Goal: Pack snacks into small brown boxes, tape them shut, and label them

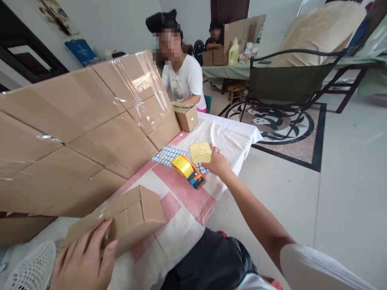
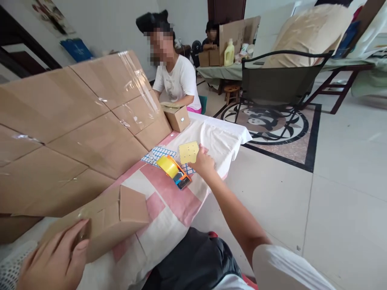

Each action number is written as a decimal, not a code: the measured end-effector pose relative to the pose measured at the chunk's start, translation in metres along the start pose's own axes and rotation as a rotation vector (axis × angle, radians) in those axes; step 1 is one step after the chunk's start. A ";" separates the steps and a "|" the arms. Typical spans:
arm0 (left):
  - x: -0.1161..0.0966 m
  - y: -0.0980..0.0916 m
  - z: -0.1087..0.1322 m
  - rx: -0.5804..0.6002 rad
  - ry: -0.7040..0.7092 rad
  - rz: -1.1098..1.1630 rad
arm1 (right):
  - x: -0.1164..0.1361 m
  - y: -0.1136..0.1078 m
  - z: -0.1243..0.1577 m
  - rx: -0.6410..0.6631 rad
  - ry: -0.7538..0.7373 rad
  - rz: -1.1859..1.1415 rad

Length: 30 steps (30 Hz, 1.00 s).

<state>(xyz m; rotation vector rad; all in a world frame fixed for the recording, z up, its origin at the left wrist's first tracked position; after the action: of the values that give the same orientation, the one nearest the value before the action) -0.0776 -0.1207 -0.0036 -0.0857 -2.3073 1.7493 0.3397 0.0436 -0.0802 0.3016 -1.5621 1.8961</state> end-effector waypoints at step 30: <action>-0.115 -0.025 -0.071 -0.025 0.098 -0.018 | -0.031 0.014 -0.022 -0.053 -0.337 -1.127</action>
<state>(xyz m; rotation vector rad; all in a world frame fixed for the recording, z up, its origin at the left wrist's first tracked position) 0.0521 -0.0831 0.0198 -0.1509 -2.2533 1.6690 0.3596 0.0527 -0.1140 1.2228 -1.1876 0.9287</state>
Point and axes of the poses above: each hand's wrist, its own z-axis away from the middle knuckle, its own y-axis out of the palm, x = y × z, the point moved 3 cm from there along -z, towards the middle knuckle, and after that the axes turned 13 degrees about x, right-handed, at the moved point
